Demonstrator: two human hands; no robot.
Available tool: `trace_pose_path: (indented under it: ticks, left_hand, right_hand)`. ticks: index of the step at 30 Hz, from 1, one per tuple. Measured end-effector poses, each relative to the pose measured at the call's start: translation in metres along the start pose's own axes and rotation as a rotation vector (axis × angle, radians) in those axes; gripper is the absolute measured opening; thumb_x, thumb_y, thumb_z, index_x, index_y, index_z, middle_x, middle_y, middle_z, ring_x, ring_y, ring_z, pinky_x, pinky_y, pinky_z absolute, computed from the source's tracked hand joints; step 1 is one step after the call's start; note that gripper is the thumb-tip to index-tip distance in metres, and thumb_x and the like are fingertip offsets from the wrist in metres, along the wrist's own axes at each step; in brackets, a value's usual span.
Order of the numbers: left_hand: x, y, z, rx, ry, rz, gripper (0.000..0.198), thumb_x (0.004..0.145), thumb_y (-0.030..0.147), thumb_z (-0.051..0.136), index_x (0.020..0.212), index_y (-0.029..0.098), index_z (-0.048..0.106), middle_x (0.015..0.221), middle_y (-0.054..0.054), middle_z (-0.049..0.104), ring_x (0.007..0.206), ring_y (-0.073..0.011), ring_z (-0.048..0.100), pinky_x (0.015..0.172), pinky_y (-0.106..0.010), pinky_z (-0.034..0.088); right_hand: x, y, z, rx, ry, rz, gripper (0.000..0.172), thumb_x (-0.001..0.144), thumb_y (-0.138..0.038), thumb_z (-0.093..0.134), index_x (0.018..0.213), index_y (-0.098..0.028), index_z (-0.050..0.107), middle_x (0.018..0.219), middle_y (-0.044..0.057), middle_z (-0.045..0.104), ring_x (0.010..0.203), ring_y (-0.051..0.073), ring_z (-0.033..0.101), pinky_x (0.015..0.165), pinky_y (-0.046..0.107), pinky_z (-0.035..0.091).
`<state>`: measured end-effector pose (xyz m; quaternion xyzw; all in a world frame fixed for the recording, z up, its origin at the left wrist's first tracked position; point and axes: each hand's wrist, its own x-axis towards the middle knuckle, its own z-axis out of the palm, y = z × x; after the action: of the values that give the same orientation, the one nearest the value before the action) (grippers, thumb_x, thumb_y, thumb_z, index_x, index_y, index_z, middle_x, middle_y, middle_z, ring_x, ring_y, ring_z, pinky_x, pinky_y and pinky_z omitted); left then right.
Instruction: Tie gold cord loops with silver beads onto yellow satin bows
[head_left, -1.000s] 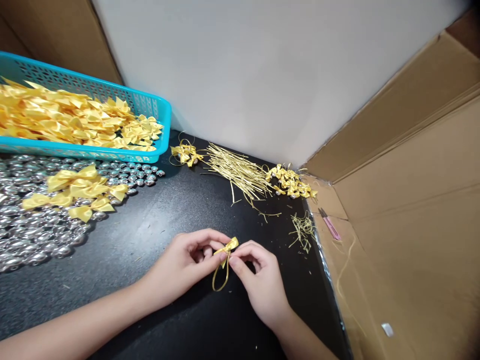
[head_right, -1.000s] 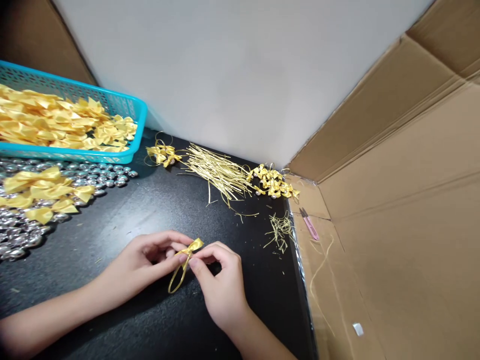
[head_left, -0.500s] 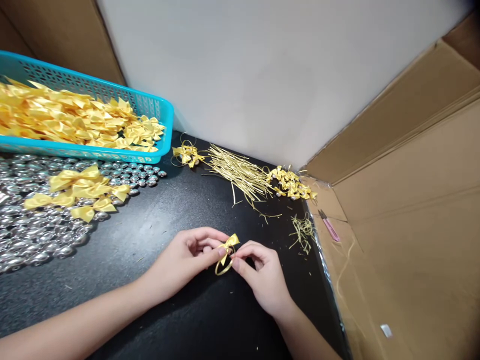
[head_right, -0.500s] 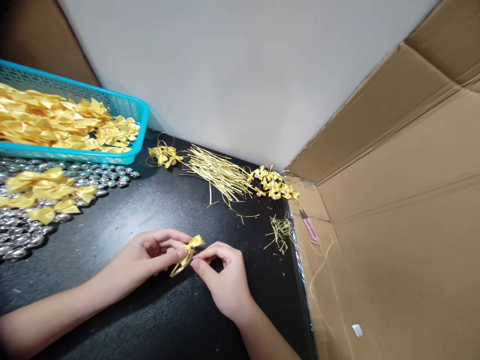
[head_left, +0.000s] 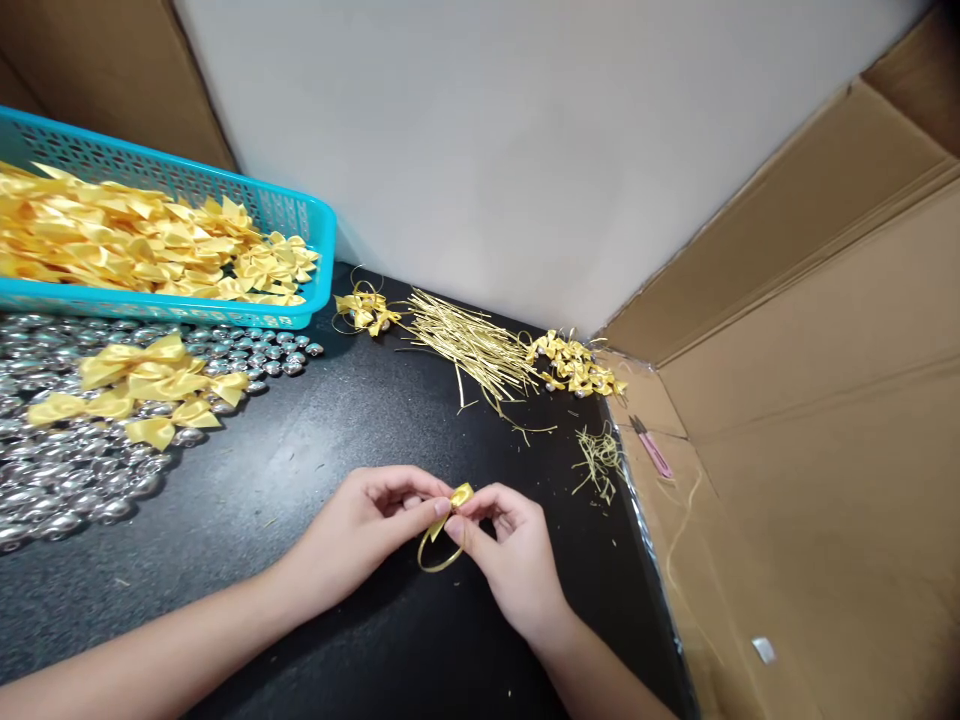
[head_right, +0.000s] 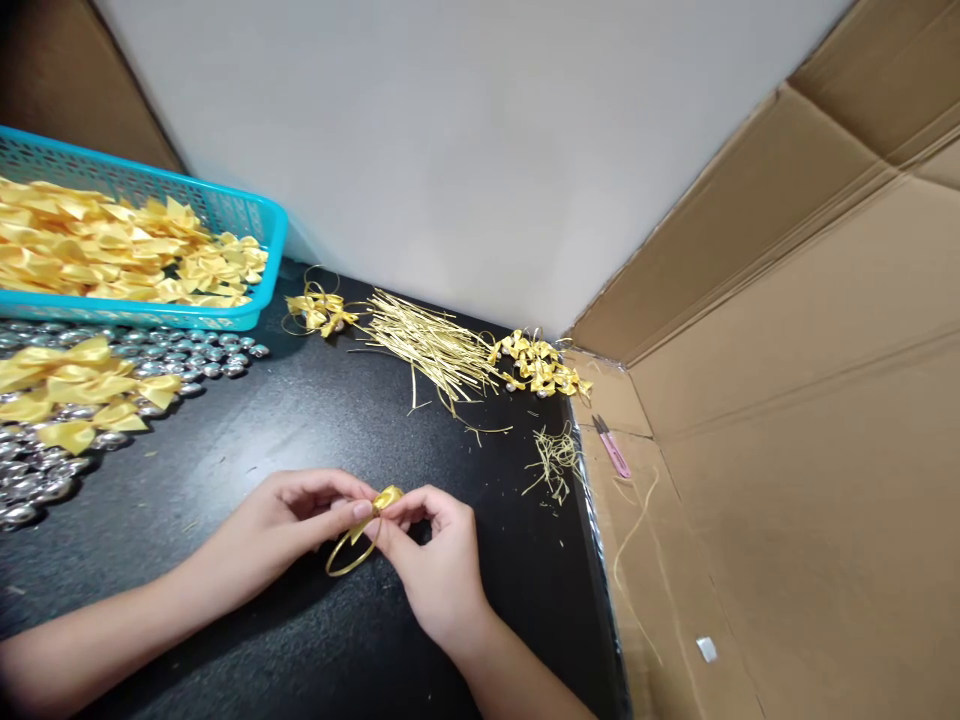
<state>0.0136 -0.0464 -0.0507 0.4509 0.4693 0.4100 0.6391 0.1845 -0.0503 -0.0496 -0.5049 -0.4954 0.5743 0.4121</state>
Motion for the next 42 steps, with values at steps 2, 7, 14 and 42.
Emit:
trace_pose_path:
  ticks: [2, 7, 14, 42]
  left_hand:
    - [0.000, 0.003, -0.002, 0.000, 0.034, 0.008, 0.020, 0.073, 0.039, 0.076, 0.076, 0.019, 0.076, 0.075, -0.004, 0.077, 0.068, -0.0164, 0.065, 0.064, -0.023, 0.050]
    - [0.002, 0.012, -0.008, 0.027, 0.177, 0.006, 0.025, 0.071, 0.042, 0.077, 0.076, 0.018, 0.075, 0.063, 0.000, 0.069, 0.058, -0.0119, 0.055, 0.053, -0.019, 0.041]
    - [0.004, 0.013, -0.011, 0.023, 0.262, 0.013, 0.026, 0.071, 0.042, 0.077, 0.077, 0.017, 0.074, 0.058, 0.003, 0.062, 0.052, -0.0100, 0.047, 0.048, -0.018, 0.038]
    - [-0.006, 0.015, -0.004, 0.246, 0.145, 0.066, 0.026, 0.076, 0.042, 0.071, 0.073, 0.017, 0.072, 0.063, -0.001, 0.067, 0.059, -0.0138, 0.055, 0.056, -0.022, 0.043]
  right_hand:
    - [0.000, -0.002, -0.003, -0.012, -0.080, -0.002, 0.018, 0.064, -0.021, 0.081, 0.075, -0.018, 0.067, 0.069, 0.000, 0.065, 0.067, 0.015, 0.057, 0.069, 0.029, 0.048]
    - [-0.002, -0.011, -0.014, -0.217, -0.289, -0.058, 0.011, 0.069, -0.015, 0.076, 0.079, -0.017, 0.071, 0.072, 0.000, 0.066, 0.071, 0.016, 0.060, 0.072, 0.030, 0.048]
    - [-0.003, -0.016, -0.013, -0.358, -0.298, -0.323, 0.015, 0.076, -0.013, 0.072, 0.089, -0.020, 0.074, 0.094, 0.005, 0.069, 0.096, 0.021, 0.060, 0.091, 0.036, 0.045]
    - [-0.010, -0.006, 0.004, -0.895, 0.210, -0.536, 0.011, 0.075, -0.019, 0.072, 0.084, -0.026, 0.075, 0.081, 0.002, 0.054, 0.081, 0.021, 0.047, 0.082, 0.043, 0.030]
